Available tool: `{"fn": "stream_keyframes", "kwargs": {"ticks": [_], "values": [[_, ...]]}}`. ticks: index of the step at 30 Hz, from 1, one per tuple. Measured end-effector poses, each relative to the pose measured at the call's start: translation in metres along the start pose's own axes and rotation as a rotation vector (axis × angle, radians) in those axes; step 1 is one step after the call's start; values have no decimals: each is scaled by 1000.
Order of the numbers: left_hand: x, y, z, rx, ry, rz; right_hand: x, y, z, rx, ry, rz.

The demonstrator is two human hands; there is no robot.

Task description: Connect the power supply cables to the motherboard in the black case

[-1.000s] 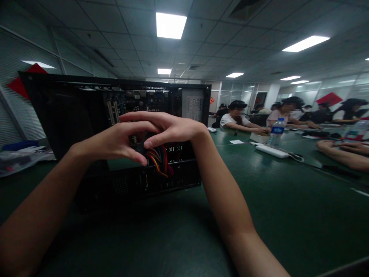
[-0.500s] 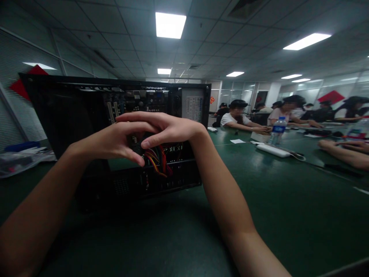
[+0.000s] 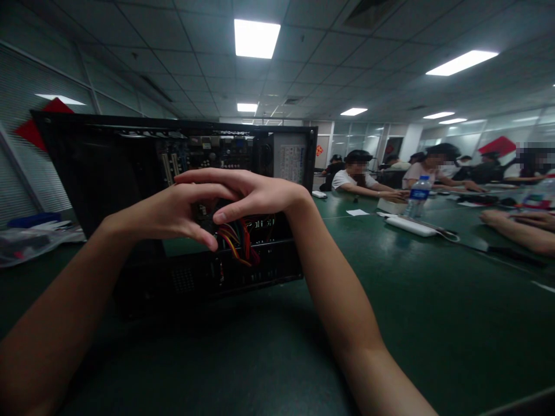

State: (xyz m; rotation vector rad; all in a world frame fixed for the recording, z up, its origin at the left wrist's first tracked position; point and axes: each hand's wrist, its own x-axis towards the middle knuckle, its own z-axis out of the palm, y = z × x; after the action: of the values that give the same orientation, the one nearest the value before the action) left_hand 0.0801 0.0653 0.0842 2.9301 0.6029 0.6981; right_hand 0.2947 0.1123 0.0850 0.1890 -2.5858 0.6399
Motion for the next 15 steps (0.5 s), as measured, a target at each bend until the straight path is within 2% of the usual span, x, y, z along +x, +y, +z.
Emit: {"fn": "stream_keyframes", "kwargs": {"ticks": [6, 15], "values": [[0, 0, 0, 4, -13, -27, 1, -1, 1, -6, 7, 19], [0, -2, 0, 24, 13, 9, 1, -4, 0, -19, 36, 39]]}}
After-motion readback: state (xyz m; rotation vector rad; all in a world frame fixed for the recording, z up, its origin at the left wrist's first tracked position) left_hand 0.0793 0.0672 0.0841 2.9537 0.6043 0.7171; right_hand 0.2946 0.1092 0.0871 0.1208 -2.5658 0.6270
